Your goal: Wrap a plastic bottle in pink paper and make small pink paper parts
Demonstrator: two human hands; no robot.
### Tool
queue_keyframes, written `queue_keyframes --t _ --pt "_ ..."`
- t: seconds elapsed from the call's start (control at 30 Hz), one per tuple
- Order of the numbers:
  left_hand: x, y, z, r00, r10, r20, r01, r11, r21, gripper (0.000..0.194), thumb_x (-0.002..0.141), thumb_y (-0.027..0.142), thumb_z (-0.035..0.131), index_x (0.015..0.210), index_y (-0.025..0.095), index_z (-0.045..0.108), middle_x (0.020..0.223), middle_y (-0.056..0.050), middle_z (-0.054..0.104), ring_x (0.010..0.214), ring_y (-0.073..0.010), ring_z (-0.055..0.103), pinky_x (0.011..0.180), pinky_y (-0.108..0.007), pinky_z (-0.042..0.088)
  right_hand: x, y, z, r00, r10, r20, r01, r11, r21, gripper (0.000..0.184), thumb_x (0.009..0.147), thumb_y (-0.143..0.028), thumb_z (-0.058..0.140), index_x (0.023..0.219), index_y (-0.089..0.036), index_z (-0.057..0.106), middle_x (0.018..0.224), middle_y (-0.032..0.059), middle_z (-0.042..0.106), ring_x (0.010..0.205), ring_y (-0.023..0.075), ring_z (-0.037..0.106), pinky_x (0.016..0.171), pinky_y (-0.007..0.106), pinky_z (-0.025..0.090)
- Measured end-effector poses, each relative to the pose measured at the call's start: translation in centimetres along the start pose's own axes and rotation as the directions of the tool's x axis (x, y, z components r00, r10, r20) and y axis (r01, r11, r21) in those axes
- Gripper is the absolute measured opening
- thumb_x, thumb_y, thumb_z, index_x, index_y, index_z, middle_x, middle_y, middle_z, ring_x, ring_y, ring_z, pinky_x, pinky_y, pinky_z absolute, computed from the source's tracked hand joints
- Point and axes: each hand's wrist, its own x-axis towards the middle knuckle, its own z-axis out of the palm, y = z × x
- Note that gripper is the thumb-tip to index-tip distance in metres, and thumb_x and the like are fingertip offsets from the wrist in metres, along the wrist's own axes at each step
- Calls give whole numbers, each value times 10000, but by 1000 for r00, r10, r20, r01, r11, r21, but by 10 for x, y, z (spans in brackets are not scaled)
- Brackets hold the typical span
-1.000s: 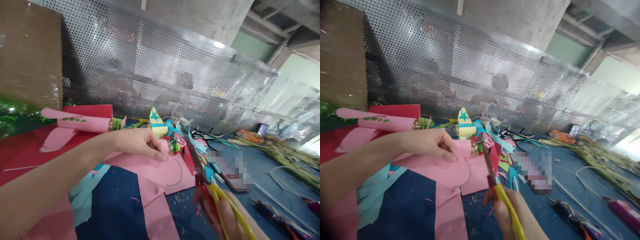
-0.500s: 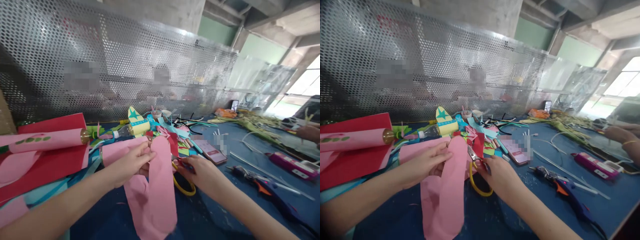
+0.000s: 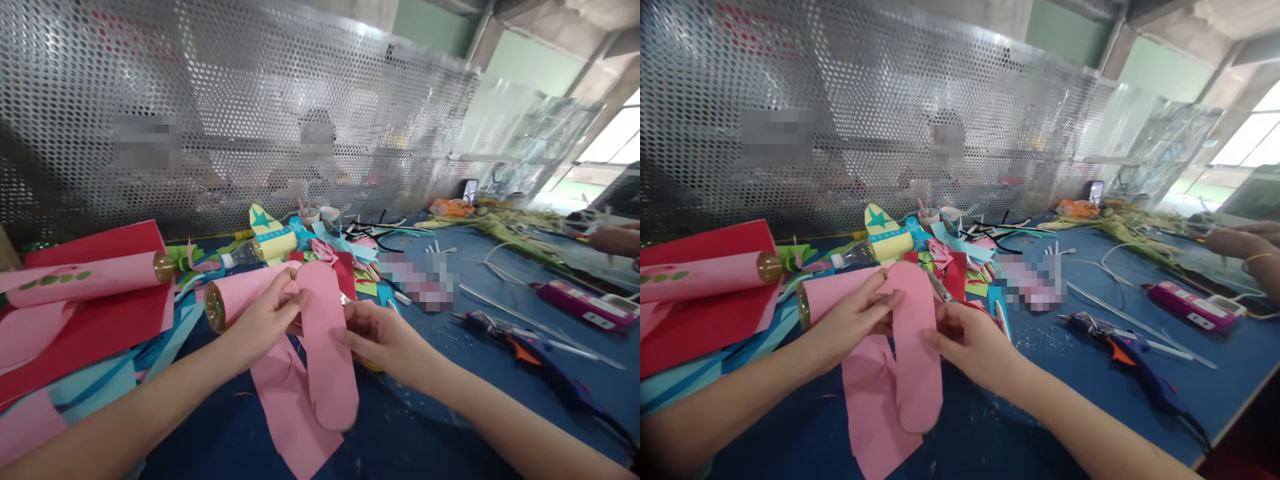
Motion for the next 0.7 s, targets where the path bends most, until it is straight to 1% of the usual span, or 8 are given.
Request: queue_keyframes --t 0.1,0.17,0.3,0.4,0.47,0.53,0.6,0.7 --pt "4 2 -5 999 40 5 -40 998 46 378 763 351 717 995 213 452 724 33 676 645 -147 675 619 -260 557 3 5 -1 999 40 -20 -37 992 122 277 810 -443 625 899 -221 485 745 -1 640 664 153 603 623 288 473" --pt "7 3 -10 996 71 -58 -66 995 77 352 803 354 668 1039 201 457 812 -18 703 723 -171 696 662 -281 564 4 6 -3 997 54 -63 -40 978 202 370 782 -448 658 950 -247 397 698 -34 643 586 139 588 565 270 460" --pt "17 1 -25 961 165 -222 -54 899 435 411 903 315 488 1262 144 387 1011 -122 697 853 -199 709 715 -303 566 7 5 -9 976 27 -216 37 957 287 484 747 -480 694 957 -277 308 657 -69 644 512 130 584 489 238 460" --pt "22 1 -40 945 210 -251 12 745 667 554 903 266 443 1412 124 276 992 -116 704 814 -207 712 677 -308 553 8 1 -15 934 16 -358 89 958 273 551 724 -491 714 1061 -285 330 687 -52 666 540 152 622 471 237 479" --pt "23 4 -49 947 218 -235 52 617 785 621 858 273 523 1428 124 329 855 -81 721 764 -246 704 661 -341 532 7 -2 -19 898 -6 -440 128 961 247 614 725 -480 718 1163 -297 329 678 -51 664 538 158 625 463 236 478" --pt "21 8 -54 945 242 -218 97 429 898 654 786 274 626 1395 131 437 806 -94 724 826 -329 685 696 -402 501 8 -2 -23 879 -33 -477 156 962 222 676 737 -456 714 1251 -312 299 666 -52 654 548 167 630 473 246 484" --pt "18 12 -56 939 276 -204 139 238 961 617 764 237 650 1358 146 512 896 -152 727 940 -407 645 755 -467 465 8 0 -25 885 -64 -461 172 965 196 715 767 -422 688 1319 -321 246 671 -52 648 578 173 637 506 263 498" --pt "12 18 -55 933 309 -183 185 25 982 520 812 210 596 1328 162 556 983 -200 713 961 -440 630 765 -506 446 8 4 -25 927 -146 -344 175 983 55 652 843 -351 587 1376 -302 214 685 -47 637 600 163 618 571 289 506"
